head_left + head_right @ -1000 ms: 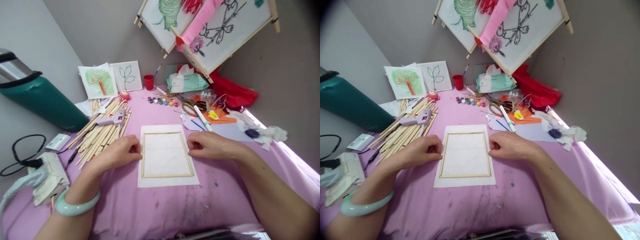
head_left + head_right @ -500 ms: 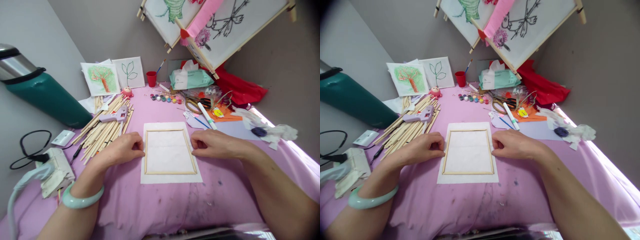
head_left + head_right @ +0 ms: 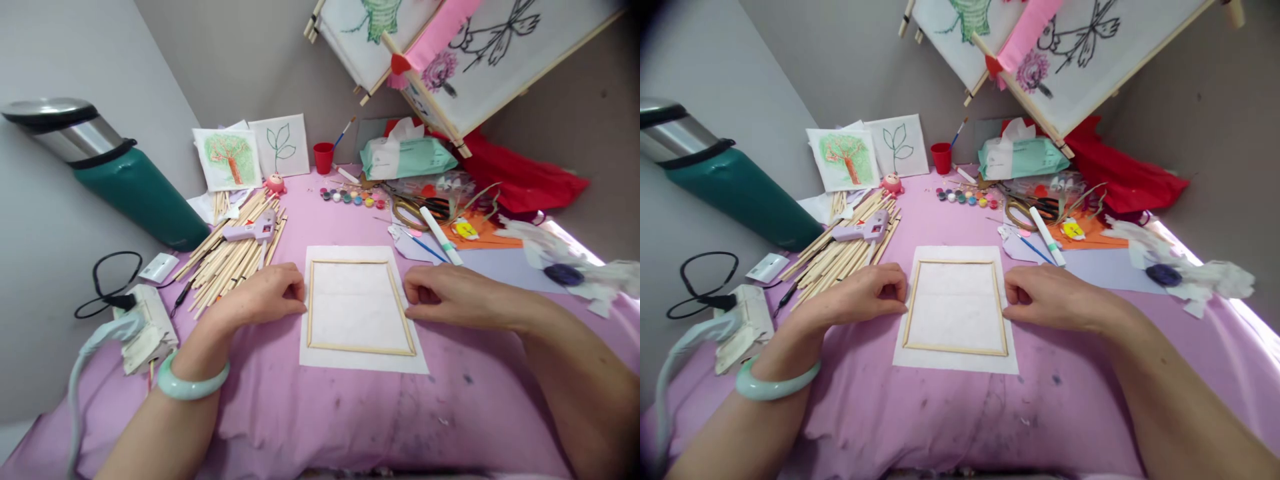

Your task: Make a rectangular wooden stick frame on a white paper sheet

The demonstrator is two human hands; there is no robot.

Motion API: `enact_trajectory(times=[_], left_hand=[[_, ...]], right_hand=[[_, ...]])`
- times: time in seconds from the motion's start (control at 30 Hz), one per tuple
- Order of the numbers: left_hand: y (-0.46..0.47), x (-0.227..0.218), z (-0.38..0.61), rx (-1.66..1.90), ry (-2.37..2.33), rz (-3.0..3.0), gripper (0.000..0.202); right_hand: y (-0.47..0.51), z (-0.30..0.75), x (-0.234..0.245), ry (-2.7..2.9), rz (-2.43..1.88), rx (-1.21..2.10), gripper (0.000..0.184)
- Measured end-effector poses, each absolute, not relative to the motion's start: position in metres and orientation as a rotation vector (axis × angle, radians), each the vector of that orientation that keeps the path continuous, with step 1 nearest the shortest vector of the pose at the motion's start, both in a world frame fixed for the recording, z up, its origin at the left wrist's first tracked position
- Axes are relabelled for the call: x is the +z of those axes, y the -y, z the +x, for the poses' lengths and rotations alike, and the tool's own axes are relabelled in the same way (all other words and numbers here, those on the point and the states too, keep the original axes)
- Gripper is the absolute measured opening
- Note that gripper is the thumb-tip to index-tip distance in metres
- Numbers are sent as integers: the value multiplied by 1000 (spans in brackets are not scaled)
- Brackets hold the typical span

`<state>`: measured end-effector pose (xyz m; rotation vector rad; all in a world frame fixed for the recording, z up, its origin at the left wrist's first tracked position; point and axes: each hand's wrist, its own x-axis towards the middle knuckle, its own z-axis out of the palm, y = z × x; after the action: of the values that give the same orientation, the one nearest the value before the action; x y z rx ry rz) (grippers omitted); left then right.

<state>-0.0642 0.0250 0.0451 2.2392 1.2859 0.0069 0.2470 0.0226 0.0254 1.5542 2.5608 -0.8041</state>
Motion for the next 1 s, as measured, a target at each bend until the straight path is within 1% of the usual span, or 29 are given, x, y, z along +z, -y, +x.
enact_trajectory(times=[0.17,0.23,0.4,0.5,0.8,1.0], left_hand=[[-25,44,-66,40,-1289,2226,7],[-25,43,-66,56,-1289,2219,8],[-26,42,-65,75,-1292,2233,8],[-26,40,-66,78,-1292,2244,9],[-28,34,-65,151,-1375,2193,15],[-31,30,-63,236,-1469,2216,35]], right_hand=[[-24,251,24,-2581,1552,-876,12],[-27,250,22,-2616,1621,-866,13],[-37,239,11,-2742,2137,-722,16],[-43,234,3,-2797,2280,-668,17],[-48,236,-10,-2882,2153,-527,17],[-48,234,-13,-2873,2122,-464,16]])
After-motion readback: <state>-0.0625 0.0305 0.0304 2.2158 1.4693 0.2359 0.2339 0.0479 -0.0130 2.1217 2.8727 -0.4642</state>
